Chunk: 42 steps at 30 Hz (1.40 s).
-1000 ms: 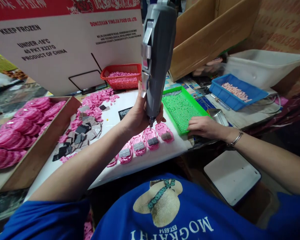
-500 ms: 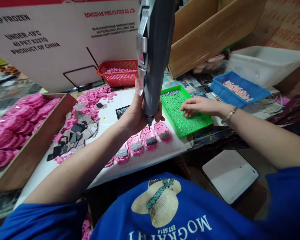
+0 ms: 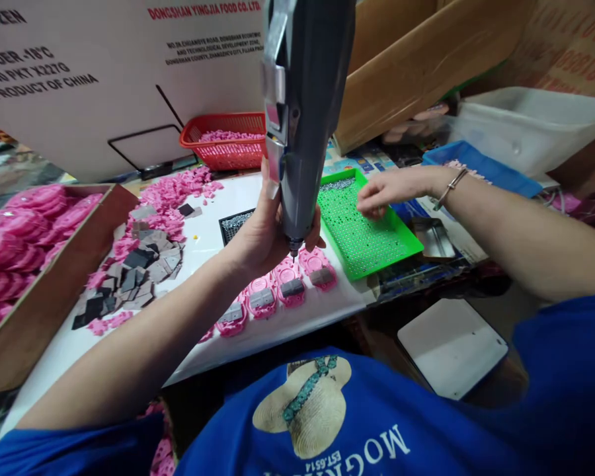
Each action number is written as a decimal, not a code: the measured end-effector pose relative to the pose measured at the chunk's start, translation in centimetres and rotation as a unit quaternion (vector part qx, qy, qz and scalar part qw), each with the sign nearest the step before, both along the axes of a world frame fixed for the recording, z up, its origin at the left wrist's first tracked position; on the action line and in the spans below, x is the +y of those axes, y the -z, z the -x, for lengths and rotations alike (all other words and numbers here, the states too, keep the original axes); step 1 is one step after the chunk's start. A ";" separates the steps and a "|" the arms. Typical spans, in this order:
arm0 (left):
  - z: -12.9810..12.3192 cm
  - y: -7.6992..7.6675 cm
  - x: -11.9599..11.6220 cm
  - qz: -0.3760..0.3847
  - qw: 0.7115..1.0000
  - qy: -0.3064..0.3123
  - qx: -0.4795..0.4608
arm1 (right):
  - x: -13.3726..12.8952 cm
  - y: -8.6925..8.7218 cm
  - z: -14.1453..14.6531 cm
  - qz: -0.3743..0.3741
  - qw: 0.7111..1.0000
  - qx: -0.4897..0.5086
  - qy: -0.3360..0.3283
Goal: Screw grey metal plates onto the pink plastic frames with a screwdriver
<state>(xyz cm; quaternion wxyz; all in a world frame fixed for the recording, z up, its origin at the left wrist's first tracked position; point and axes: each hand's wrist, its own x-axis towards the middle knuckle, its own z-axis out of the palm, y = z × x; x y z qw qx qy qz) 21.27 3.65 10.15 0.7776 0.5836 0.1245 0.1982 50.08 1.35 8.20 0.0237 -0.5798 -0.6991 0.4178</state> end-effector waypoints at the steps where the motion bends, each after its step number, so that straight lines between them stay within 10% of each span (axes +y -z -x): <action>1: -0.1 0.0 -0.1 0.000 1.000 0.003 -0.003 | -0.3 -0.1 0.4 0.026 0.996 -0.068 -0.048; 10: -0.8 0.0 -0.6 -0.007 1.000 0.001 -0.007 | 1.5 -1.4 2.4 -0.224 0.932 -0.286 -0.017; 17: -0.8 0.7 -0.2 -0.015 0.999 0.004 -0.038 | -4.9 -2.8 3.1 -0.032 0.937 -0.301 -0.175; 22: -1.0 1.0 -0.2 -0.028 0.999 0.007 -0.045 | -5.7 -1.1 3.7 -0.067 0.899 -0.365 -0.233; 28: -1.0 0.5 -0.8 -0.033 0.998 0.016 -0.043 | -3.0 -1.4 1.1 -0.292 0.891 -0.327 -0.114; 32: -1.1 0.6 -0.7 -0.030 0.998 0.017 -0.053 | -4.8 -2.1 0.9 -0.094 0.972 -0.194 -0.093; 36: -1.5 0.6 -0.8 -0.014 0.999 0.005 -0.032 | -5.9 -1.3 2.7 0.047 0.968 -0.208 -0.132; 42: -1.2 0.2 -1.3 -0.041 0.999 -0.009 -0.010 | -3.0 -0.7 2.8 -0.197 0.938 -0.284 -0.021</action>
